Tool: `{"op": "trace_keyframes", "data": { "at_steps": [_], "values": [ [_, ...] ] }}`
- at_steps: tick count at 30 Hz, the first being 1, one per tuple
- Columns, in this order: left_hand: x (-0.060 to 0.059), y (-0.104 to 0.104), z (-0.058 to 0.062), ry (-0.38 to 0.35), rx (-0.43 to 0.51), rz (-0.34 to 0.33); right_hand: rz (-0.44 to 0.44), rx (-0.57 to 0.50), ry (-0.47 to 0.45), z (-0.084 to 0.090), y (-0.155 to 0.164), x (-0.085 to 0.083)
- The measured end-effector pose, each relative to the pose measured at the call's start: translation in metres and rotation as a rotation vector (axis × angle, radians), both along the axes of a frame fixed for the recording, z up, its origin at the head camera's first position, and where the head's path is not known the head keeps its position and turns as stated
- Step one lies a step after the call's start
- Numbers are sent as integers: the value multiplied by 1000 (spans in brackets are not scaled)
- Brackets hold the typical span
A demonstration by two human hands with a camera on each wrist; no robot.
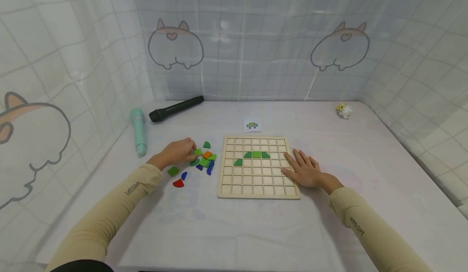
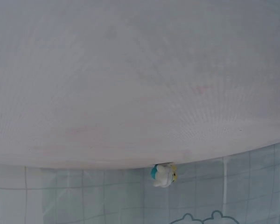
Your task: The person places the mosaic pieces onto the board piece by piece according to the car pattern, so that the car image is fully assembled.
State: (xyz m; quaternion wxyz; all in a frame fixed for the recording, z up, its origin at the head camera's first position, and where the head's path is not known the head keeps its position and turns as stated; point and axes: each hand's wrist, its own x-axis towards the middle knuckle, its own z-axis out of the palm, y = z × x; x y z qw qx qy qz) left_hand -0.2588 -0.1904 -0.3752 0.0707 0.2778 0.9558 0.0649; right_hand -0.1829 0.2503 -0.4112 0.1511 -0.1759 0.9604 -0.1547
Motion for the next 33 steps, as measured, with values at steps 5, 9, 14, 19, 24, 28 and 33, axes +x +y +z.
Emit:
{"op": "trace_keyframes", "data": {
  "at_steps": [5, 9, 14, 19, 24, 28, 33],
  "values": [
    [0, 3, 3, 58, -27, -23, -11, -4, -1, 1, 0, -1],
    [1, 14, 9, 101, -47, -68, -11, -5, 1, 1, 1, -1],
    [3, 33, 14, 117, -60, -119, -7, 8, -3, -1, 1, -2],
    [5, 51, 12, 157, -49, -198, 1, -2, -4, -3, 1, -3],
    [8, 71, 11, 233, -35, -314, 0, 5, -10, -3, 0, -2],
    [11, 89, 15, 258, -34, -379, -4, 7, -5, -3, 0, -3],
    [15, 111, 18, 234, -45, -460, -3, 11, -7, -2, 1, -3]
  ]
}}
